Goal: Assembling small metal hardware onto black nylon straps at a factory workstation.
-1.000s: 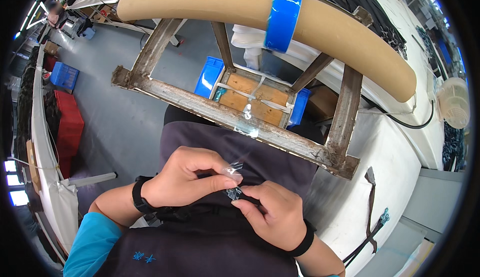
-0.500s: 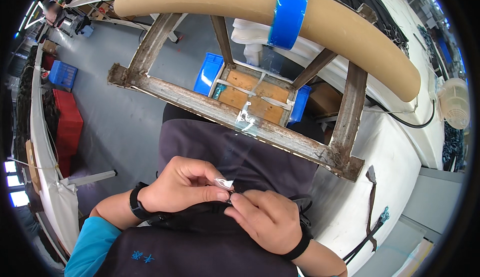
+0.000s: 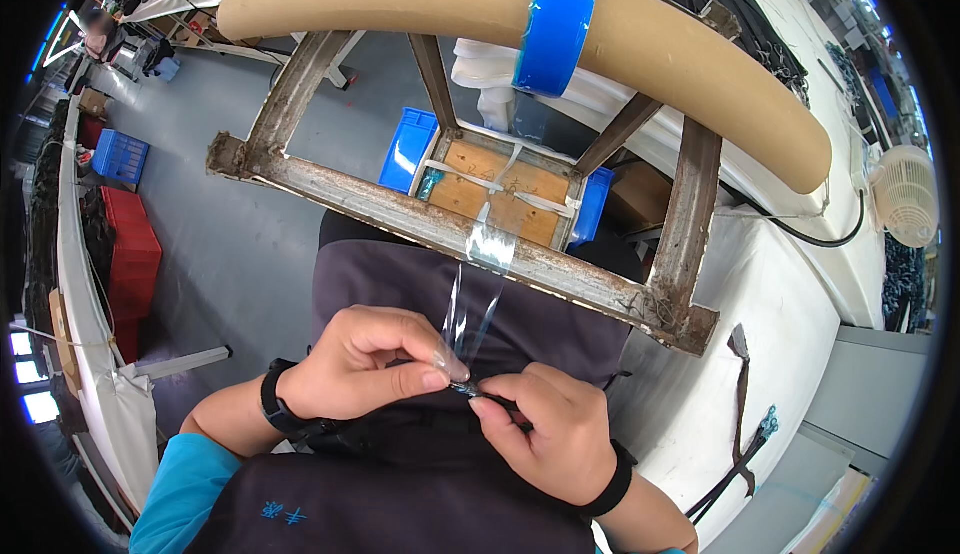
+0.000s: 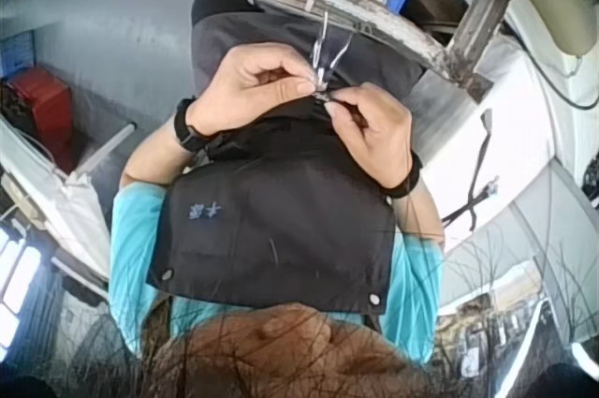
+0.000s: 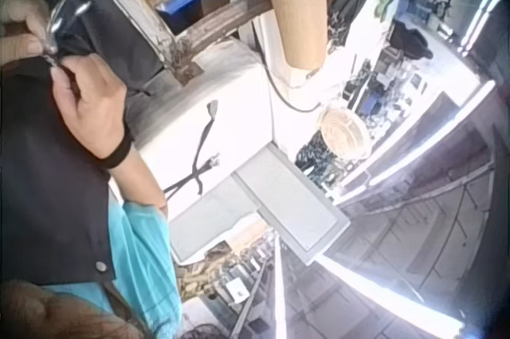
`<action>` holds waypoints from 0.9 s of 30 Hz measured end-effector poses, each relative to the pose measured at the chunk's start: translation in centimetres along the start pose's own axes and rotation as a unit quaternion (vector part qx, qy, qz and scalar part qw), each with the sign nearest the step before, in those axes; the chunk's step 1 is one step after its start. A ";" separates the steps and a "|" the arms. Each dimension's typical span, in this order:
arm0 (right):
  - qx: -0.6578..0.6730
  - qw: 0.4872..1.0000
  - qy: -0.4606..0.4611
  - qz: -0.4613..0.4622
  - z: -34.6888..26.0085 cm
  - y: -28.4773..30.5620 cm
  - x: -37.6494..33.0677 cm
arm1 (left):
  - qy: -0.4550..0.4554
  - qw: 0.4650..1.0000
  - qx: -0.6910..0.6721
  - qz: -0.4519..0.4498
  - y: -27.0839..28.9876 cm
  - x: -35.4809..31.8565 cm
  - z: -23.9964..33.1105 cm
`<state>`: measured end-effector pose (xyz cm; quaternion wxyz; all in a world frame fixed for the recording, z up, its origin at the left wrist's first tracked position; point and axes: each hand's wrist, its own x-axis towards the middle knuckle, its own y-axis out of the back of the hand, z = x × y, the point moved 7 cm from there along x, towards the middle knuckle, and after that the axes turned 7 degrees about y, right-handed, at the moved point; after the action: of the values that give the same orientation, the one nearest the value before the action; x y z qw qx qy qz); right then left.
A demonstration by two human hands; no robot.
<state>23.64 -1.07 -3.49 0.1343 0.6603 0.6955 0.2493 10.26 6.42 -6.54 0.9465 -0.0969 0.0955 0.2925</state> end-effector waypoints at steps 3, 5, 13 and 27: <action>0.040 0.997 -0.058 -0.029 0.8 0.1 0.7 | -0.059 0.995 0.078 -0.004 -0.1 -0.1 1.1; 0.181 0.971 -0.138 -0.074 2.6 -1.1 0.2 | -0.049 0.994 0.101 0.003 -0.1 -0.4 0.7; -0.037 0.985 0.163 0.029 -1.0 -1.3 -0.5 | 0.134 0.977 -0.165 0.017 -0.1 -0.7 -3.1; 0.255 0.951 -0.160 -0.064 2.7 -2.1 -0.8 | 0.031 0.998 0.047 0.041 -0.1 -1.1 -0.5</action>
<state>23.33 -1.44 -6.91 0.0863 0.6577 0.7463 -0.0543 9.32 5.62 -6.73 0.9338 -0.0574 0.1422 0.3233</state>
